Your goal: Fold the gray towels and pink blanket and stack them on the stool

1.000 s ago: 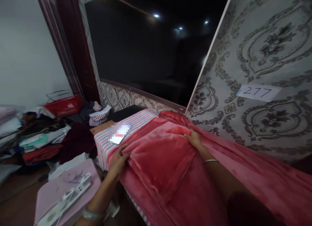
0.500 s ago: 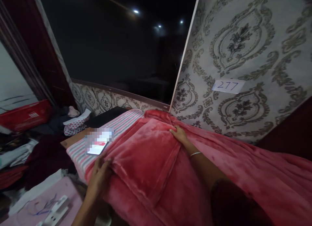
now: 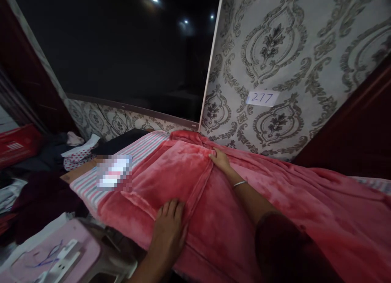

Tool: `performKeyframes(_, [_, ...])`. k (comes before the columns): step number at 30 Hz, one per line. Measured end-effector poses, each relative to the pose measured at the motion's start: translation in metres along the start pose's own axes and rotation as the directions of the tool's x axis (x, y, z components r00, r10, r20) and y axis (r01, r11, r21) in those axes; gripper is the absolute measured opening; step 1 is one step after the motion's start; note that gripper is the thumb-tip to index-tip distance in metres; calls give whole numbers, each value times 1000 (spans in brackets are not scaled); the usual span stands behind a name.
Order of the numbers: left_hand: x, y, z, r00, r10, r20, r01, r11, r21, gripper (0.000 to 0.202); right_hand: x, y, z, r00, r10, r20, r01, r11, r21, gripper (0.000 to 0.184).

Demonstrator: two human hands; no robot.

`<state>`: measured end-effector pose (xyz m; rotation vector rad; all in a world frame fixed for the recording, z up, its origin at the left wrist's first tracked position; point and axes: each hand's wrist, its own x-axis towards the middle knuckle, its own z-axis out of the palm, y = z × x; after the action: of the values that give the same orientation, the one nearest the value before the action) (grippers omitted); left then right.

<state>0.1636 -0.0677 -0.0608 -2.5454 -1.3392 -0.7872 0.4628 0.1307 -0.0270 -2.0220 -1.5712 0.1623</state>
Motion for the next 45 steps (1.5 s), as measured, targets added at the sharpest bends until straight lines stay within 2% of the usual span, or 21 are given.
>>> performKeyframes(3, [9, 0, -1, 1000, 0, 32, -1, 999, 46, 22, 1, -5, 3, 999, 27, -18, -26, 999, 33, 56])
performKeyframes(7, [11, 5, 2, 994, 105, -28, -103, 993, 66, 24, 2, -6, 4, 996, 79, -36, -77, 995, 67, 51])
performKeyframes(10, [8, 12, 0, 988, 138, 63, -137, 990, -19, 21, 1, -2, 4, 991, 133, -26, -131, 989, 65, 49])
performKeyframes(12, [12, 12, -12, 981, 138, 139, -114, 979, -166, 18, -1, -1, 4, 988, 155, -18, -154, 986, 56, 48])
performKeyframes(15, [36, -4, -38, 968, 109, 226, -5, 909, -416, 27, -4, -13, 1, 985, 165, -45, -163, 986, 34, 54])
performKeyframes(16, [48, -14, -45, 969, 74, 234, 40, 893, -447, 35, -6, -21, 0, 988, 146, -55, -146, 989, 11, 57])
performKeyframes(18, [72, -36, -52, 984, -49, 172, 112, 918, -381, 42, -10, -43, 1, 997, 60, -39, -62, 996, -68, 63])
performKeyframes(20, [88, -55, -44, 983, -155, 98, 173, 962, -210, 51, -18, -66, 5, 998, -60, 24, 63, 987, -151, 69])
performKeyframes(22, [92, -67, -26, 973, -210, 97, 216, 975, -47, 71, -27, -81, 14, 986, -131, 99, 149, 968, -203, 76])
performKeyframes(25, [79, -71, 5, 946, -256, 197, 244, 966, 83, 78, -39, -81, 32, 974, -108, 198, 157, 954, -255, 82])
performKeyframes(28, [65, -69, 23, 930, -271, 249, 242, 960, 140, 78, -43, -68, 43, 970, -61, 236, 131, 947, -294, 85])
performKeyframes(31, [63, -68, 23, 927, -268, 262, 234, 960, 154, 80, -41, -67, 39, 964, -60, 261, 140, 944, -299, 84])
performKeyframes(35, [69, -70, 13, 919, -275, 280, 248, 960, 131, 80, -50, -87, 22, 947, -5, 322, 99, 955, -278, 82])
performKeyframes(38, [75, -71, 4, 928, -253, 274, 242, 967, 75, 79, -78, -99, 15, 953, -60, 298, 137, 960, -244, 85])
performKeyframes(42, [81, -68, 0, 963, -105, 249, 101, 994, 30, 69, -122, -94, 17, 951, -140, 275, 206, 952, -226, 91])
performKeyframes(45, [79, -67, 5, 925, -106, 364, 92, 994, 56, 69, -141, -83, 19, 956, -109, 271, 178, 953, -244, 93])
